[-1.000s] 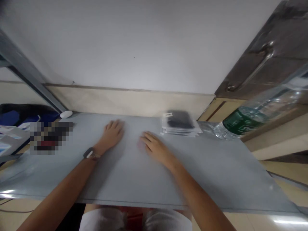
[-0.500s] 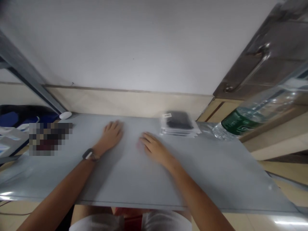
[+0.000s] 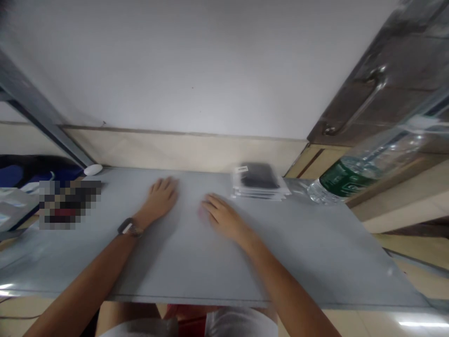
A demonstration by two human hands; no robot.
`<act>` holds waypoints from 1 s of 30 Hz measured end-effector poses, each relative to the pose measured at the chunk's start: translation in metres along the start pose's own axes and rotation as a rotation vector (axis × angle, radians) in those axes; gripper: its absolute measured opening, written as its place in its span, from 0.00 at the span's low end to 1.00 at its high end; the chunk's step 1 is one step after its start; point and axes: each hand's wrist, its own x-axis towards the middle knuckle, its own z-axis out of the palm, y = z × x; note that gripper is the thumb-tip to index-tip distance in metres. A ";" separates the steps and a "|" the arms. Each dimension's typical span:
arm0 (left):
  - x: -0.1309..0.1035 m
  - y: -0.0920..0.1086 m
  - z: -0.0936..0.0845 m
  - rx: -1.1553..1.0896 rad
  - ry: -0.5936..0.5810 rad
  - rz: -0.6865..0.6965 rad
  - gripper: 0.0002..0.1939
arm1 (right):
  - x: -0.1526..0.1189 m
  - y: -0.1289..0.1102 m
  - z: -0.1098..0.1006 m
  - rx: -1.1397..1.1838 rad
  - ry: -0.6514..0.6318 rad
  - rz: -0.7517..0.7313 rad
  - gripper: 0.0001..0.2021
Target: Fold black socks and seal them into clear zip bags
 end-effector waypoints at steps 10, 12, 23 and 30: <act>0.000 0.001 -0.001 0.002 0.012 0.013 0.30 | -0.004 -0.004 -0.022 0.172 0.173 0.096 0.21; 0.001 0.001 -0.001 -0.004 0.016 0.012 0.30 | -0.008 -0.006 -0.038 0.229 0.346 0.127 0.17; 0.015 0.018 -0.015 -0.615 0.076 -0.035 0.16 | -0.035 0.063 -0.116 -0.246 1.093 0.599 0.14; 0.051 0.107 -0.012 -0.998 -0.087 0.036 0.12 | -0.056 0.114 -0.110 -0.340 0.859 0.822 0.17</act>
